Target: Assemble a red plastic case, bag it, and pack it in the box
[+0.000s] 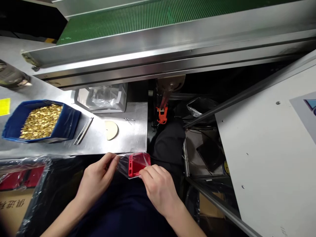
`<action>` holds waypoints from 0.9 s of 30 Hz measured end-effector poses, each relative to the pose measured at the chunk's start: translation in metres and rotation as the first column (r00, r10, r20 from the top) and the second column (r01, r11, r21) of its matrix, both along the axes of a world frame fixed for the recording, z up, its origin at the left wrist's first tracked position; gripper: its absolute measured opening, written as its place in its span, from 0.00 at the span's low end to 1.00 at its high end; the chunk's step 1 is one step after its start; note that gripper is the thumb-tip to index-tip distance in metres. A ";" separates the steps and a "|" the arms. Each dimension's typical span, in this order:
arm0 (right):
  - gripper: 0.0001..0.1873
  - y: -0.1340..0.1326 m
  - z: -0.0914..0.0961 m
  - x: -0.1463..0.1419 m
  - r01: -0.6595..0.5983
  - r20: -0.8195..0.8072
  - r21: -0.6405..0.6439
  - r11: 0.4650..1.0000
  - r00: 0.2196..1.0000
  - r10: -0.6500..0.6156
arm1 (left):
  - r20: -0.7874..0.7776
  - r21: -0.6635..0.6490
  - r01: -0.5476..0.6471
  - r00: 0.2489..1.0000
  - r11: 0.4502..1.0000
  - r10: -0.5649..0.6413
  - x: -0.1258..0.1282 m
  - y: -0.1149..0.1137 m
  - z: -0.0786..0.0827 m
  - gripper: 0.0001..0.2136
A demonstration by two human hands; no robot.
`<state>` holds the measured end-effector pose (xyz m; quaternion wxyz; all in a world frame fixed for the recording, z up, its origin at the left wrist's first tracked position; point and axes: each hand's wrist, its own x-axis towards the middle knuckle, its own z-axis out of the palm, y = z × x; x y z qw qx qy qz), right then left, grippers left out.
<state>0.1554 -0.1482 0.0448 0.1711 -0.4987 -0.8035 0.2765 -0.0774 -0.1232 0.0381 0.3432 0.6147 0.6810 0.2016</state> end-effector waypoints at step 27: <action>0.09 0.018 0.010 -0.025 0.355 -0.488 -0.453 0.818 0.669 -0.560 | 0.940 -0.335 0.392 0.196 0.857 0.278 0.019 -0.001 -0.029 0.24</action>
